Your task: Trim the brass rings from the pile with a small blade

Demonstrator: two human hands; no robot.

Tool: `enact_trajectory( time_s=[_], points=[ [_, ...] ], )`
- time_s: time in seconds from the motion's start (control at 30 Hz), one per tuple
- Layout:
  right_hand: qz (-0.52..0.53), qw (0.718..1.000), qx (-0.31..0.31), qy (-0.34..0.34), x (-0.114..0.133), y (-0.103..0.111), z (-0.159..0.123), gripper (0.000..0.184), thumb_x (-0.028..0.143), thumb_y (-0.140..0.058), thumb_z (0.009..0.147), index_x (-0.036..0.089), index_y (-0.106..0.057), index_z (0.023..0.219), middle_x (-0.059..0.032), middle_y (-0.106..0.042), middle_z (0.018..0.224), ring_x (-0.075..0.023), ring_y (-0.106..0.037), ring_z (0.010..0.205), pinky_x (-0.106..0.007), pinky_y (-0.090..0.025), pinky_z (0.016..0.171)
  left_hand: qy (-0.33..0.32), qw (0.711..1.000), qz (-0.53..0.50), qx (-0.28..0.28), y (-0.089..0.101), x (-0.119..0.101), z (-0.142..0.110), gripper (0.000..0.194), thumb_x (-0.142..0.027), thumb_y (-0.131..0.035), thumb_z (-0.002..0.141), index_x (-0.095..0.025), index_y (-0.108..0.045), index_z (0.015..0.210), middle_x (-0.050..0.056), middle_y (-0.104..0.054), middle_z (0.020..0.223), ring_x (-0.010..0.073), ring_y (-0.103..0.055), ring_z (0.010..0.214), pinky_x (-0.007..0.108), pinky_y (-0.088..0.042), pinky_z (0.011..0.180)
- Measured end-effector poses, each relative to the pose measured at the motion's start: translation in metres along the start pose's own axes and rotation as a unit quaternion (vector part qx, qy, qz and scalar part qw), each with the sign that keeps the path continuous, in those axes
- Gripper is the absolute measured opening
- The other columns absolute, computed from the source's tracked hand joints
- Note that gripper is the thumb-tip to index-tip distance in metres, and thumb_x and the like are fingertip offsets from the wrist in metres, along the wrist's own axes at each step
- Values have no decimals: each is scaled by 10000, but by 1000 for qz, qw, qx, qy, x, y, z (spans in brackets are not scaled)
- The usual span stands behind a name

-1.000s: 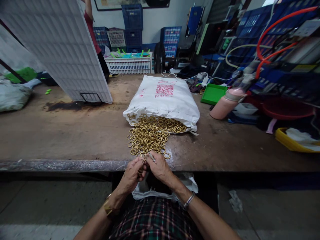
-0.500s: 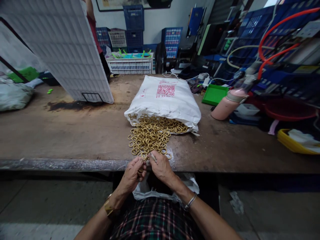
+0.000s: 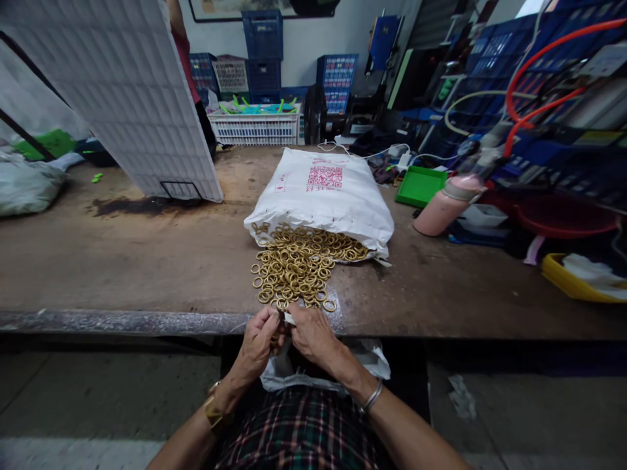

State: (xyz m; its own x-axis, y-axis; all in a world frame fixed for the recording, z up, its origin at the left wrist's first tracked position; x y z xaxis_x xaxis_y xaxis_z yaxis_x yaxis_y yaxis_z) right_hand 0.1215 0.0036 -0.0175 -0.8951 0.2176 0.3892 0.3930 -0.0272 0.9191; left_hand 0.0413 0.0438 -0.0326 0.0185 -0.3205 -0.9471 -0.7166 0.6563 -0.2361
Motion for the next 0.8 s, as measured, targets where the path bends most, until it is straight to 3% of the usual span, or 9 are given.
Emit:
enact_trajectory(
  time_s=[0.13, 0.23, 0.3, 0.4, 0.57, 0.8],
  points=[
    [-47, 998, 8, -29, -6, 10, 2, 219, 131, -412, 723, 179, -538, 896, -52, -633, 715, -146, -537, 612, -252, -233, 542, -10, 1000, 12, 1, -4, -16, -13, 385, -535, -507, 732, -173, -433, 625, -56, -440, 447, 50, -359, 367, 174, -277, 384],
    [-63, 993, -23, -98, -26, 28, 2, 204, 127, -385, 739, 171, -549, 852, -65, -622, 682, -150, -514, 570, -266, -214, 528, 18, 998, 15, 54, -17, -21, -26, 374, -521, -507, 738, -166, -459, 633, -46, -462, 460, 49, -368, 364, 175, -272, 377],
    [-52, 989, -73, -115, -40, 42, -1, 205, 138, -381, 746, 175, -553, 851, -60, -612, 672, -146, -496, 558, -266, -216, 527, 72, 992, -10, 100, -24, -10, -33, 349, -497, -520, 736, -163, -468, 646, -35, -491, 499, 47, -388, 367, 168, -255, 360],
    [-16, 979, -142, -145, -68, 56, -10, 194, 204, -358, 790, 191, -552, 789, -34, -572, 611, -132, -451, 521, -255, -229, 523, 183, 974, -44, 128, -24, 25, -38, 300, -439, -554, 718, -156, -478, 654, -19, -520, 558, 43, -412, 378, 145, -216, 329],
    [3, 966, -147, -214, -109, 49, -27, 225, 307, -367, 818, 199, -515, 688, -12, -537, 570, -126, -432, 505, -242, -228, 504, 288, 948, -95, 100, -13, 75, -33, 228, -338, -608, 672, -135, -504, 658, -14, -523, 543, 51, -422, 366, 143, -251, 307],
    [-50, 973, -120, -191, -95, 41, -29, 207, 374, -441, 816, 209, -543, 887, -42, -635, 785, -161, -544, 665, -244, -251, 548, 361, 918, -161, -32, -4, 102, -25, 149, -229, -611, 696, -116, -520, 733, 21, -573, 602, 132, -571, 523, 235, -442, 451]
  ],
)
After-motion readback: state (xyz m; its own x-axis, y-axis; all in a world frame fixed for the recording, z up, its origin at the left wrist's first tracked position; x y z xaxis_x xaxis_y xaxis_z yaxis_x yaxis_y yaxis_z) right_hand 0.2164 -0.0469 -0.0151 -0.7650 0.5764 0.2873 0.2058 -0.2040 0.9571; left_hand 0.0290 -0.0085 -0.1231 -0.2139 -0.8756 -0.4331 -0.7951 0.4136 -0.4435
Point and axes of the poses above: each hand's wrist, its own z-axis towards the middle knuckle, its own y-axis out of the back of the hand, x = y × z, the point moved 8 cm from there along z, towards the middle knuckle
